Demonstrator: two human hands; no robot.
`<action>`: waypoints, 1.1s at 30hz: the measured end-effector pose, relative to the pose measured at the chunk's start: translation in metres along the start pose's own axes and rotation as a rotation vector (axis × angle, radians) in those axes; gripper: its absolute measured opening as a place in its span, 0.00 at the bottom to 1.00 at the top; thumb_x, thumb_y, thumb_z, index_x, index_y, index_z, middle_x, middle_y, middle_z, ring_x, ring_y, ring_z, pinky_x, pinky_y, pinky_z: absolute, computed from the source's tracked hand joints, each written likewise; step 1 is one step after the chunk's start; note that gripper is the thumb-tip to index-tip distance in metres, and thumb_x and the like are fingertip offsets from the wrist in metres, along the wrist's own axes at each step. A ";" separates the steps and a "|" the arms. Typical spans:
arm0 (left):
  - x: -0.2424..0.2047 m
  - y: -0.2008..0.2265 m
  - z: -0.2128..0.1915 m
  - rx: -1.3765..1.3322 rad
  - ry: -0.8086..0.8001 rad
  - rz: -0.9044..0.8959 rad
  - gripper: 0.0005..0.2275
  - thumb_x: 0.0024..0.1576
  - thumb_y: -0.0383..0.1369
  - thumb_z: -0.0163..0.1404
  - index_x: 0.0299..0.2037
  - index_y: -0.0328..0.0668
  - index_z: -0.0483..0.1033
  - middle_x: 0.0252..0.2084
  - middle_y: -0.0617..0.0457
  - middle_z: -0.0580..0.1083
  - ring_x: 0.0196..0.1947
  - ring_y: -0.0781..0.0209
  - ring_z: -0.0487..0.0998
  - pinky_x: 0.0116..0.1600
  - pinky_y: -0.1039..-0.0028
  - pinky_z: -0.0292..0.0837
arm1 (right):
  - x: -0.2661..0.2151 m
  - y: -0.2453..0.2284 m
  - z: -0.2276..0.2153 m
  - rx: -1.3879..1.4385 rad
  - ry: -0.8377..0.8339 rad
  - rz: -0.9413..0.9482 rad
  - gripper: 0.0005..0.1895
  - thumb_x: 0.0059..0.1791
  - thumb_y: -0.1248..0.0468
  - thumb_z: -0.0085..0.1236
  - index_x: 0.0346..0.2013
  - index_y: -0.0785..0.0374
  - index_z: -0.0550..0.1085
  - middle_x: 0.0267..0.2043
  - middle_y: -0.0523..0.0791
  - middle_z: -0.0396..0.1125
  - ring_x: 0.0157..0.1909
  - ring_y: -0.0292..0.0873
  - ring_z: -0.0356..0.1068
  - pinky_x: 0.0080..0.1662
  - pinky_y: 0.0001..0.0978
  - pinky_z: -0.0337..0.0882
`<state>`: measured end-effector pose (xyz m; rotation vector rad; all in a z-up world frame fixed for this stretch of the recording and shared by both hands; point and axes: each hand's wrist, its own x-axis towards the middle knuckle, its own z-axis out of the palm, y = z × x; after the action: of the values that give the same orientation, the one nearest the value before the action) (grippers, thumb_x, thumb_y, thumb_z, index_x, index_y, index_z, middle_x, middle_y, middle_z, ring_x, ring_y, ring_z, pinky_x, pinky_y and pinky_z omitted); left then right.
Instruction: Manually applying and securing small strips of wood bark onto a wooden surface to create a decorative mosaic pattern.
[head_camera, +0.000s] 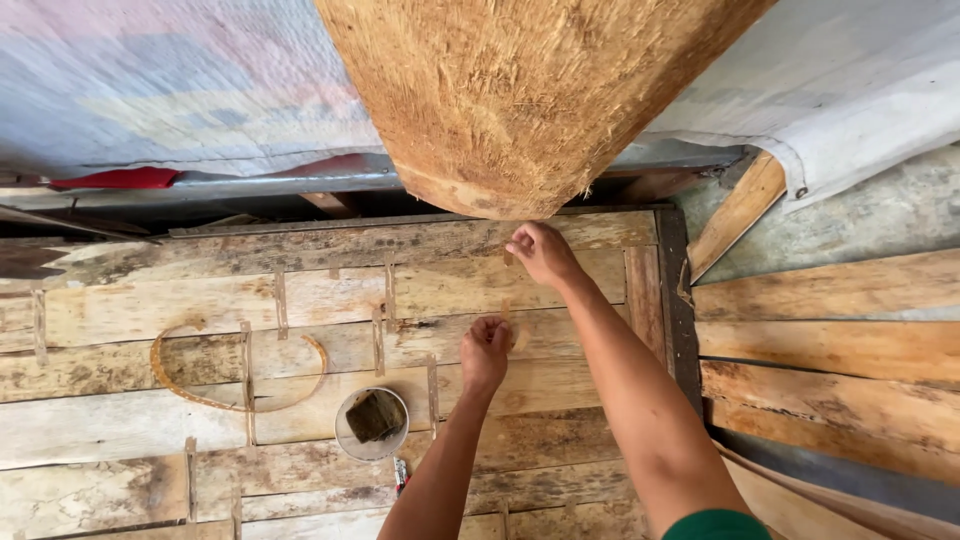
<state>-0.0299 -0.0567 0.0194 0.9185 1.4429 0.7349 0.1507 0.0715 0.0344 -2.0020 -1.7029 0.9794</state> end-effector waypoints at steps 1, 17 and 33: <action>0.001 -0.001 0.000 -0.005 0.005 0.004 0.07 0.62 0.30 0.53 0.39 0.29 0.77 0.29 0.49 0.78 0.26 0.68 0.75 0.33 0.73 0.73 | -0.014 -0.002 -0.004 -0.004 -0.001 -0.007 0.12 0.52 0.56 0.62 0.37 0.61 0.74 0.38 0.44 0.72 0.39 0.41 0.72 0.43 0.37 0.75; -0.026 -0.003 -0.006 -0.012 0.028 -0.229 0.10 0.57 0.31 0.59 0.43 0.32 0.79 0.34 0.52 0.81 0.31 0.66 0.79 0.35 0.75 0.74 | -0.118 -0.005 0.013 -0.080 -0.334 -0.012 0.09 0.55 0.58 0.53 0.42 0.61 0.73 0.42 0.46 0.73 0.39 0.42 0.73 0.43 0.37 0.78; -0.015 -0.030 0.012 0.092 0.146 -0.094 0.10 0.53 0.31 0.63 0.34 0.34 0.73 0.28 0.50 0.77 0.28 0.62 0.76 0.35 0.69 0.73 | -0.094 -0.016 0.034 -0.260 -0.021 -0.099 0.06 0.46 0.65 0.67 0.30 0.64 0.78 0.39 0.47 0.74 0.43 0.46 0.72 0.49 0.41 0.74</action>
<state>-0.0221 -0.0854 0.0002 0.8750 1.6492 0.6816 0.1115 -0.0206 0.0475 -2.0433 -2.0096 0.7820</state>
